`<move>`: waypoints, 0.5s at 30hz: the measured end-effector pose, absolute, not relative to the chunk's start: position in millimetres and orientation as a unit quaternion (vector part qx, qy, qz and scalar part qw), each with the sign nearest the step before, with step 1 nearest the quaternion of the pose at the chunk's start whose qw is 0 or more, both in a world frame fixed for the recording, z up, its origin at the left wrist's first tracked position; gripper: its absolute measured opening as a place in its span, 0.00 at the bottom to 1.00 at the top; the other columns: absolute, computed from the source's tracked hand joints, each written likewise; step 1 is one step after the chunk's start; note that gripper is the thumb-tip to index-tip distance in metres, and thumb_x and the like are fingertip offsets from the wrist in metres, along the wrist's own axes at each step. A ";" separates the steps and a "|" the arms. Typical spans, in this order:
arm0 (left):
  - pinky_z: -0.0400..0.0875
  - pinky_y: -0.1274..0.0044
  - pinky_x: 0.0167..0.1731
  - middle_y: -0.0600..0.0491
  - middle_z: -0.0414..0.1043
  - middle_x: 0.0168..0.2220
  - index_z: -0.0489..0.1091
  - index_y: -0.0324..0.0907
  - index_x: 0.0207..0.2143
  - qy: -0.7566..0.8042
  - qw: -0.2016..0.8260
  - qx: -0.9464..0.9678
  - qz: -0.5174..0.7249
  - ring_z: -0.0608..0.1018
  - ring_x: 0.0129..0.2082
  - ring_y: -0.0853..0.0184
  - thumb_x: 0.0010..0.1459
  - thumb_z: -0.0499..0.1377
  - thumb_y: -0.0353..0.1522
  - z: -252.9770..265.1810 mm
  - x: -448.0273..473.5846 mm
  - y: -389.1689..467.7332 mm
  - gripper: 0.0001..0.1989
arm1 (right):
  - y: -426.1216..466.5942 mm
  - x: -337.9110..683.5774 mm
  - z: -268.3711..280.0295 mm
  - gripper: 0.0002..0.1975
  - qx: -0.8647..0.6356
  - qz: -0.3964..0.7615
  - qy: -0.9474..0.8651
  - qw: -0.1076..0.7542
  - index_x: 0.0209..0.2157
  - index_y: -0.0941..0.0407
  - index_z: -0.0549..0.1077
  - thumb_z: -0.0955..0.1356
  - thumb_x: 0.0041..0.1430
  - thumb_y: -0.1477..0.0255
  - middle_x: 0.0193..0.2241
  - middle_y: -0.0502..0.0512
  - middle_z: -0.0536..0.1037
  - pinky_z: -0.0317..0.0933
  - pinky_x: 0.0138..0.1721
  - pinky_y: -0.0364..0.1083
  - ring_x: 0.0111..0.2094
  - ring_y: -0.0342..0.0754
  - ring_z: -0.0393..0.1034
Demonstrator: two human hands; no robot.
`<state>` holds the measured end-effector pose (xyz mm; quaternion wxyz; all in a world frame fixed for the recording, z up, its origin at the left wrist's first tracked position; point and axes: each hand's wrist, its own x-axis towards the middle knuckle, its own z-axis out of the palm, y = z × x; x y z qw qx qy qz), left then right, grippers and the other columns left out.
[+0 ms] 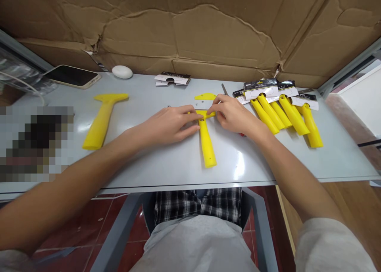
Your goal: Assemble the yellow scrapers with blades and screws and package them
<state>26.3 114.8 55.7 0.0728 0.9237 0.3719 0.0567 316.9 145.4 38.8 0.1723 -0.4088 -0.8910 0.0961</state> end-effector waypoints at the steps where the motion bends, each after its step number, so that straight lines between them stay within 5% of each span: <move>1: 0.81 0.63 0.50 0.40 0.84 0.62 0.82 0.43 0.72 0.372 0.072 0.924 0.056 0.88 0.51 0.51 0.83 0.55 0.39 55.8 26.5 114.7 0.26 | 145.5 316.9 38.4 0.26 -0.407 0.096 -0.891 0.174 0.57 0.52 0.93 0.64 0.74 0.77 0.59 0.64 0.82 0.70 0.61 0.54 0.51 0.52 0.78; 15: 0.81 0.62 0.50 0.40 0.84 0.61 0.81 0.41 0.72 0.368 0.064 0.926 0.049 0.88 0.50 0.51 0.83 0.54 0.39 55.1 25.3 115.9 0.26 | 145.8 317.8 38.6 0.27 -0.405 0.098 -0.890 0.184 0.58 0.51 0.92 0.63 0.74 0.76 0.58 0.64 0.82 0.71 0.63 0.56 0.52 0.53 0.79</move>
